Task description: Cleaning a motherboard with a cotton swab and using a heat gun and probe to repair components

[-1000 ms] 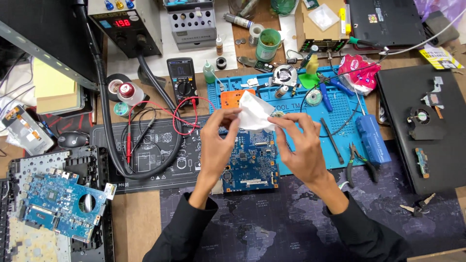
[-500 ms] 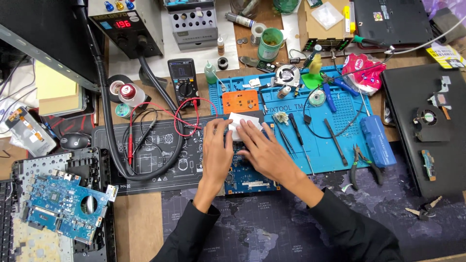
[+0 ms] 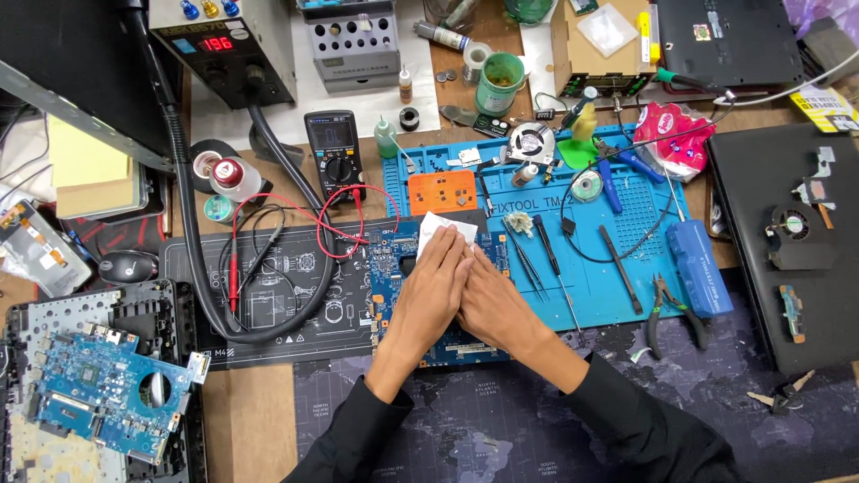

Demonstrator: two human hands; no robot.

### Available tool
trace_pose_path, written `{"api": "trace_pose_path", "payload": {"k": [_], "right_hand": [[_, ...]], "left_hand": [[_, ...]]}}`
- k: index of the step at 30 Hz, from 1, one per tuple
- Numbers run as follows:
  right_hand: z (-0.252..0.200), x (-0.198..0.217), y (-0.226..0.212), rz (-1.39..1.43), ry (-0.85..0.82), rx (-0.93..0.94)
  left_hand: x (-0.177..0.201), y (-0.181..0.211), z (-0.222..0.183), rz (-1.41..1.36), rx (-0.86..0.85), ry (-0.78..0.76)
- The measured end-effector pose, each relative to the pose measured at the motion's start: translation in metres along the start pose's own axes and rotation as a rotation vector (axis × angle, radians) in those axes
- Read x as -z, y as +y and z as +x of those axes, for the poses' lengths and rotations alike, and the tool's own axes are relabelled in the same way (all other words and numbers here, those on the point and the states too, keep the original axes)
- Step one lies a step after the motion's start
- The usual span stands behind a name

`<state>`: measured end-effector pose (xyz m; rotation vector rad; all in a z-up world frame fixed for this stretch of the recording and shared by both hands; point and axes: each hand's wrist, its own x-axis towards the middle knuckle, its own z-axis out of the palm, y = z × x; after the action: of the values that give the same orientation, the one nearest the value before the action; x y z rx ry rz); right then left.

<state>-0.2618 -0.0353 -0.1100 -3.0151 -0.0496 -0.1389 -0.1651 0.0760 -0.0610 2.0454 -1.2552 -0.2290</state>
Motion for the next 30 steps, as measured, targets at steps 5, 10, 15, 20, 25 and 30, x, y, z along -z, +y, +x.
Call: {"api": "trace_pose_path", "payload": {"k": [5, 10, 15, 20, 25, 30], "right_hand": [[0.004, 0.01, -0.006, 0.001, 0.035, -0.004], [0.007, 0.013, -0.007, -0.013, 0.061, -0.003], [0.012, 0.036, -0.007, 0.012, 0.02, -0.006], [0.016, 0.036, 0.025, 0.153, -0.026, -0.054], [0.015, 0.045, 0.038, 0.306, 0.094, -0.13], [0.003, 0.04, 0.029, 0.16, 0.346, -0.13]], "left_hand": [[-0.003, -0.005, 0.0, -0.013, 0.008, 0.031], [-0.001, -0.008, -0.001, -0.036, 0.009, 0.048], [0.007, -0.005, 0.003, -0.071, 0.031, 0.0], [0.028, -0.001, 0.004, -0.169, 0.13, -0.054], [0.043, 0.01, 0.002, -0.101, 0.095, 0.113], [0.045, 0.011, -0.003, 0.057, 0.046, 0.176]]}}
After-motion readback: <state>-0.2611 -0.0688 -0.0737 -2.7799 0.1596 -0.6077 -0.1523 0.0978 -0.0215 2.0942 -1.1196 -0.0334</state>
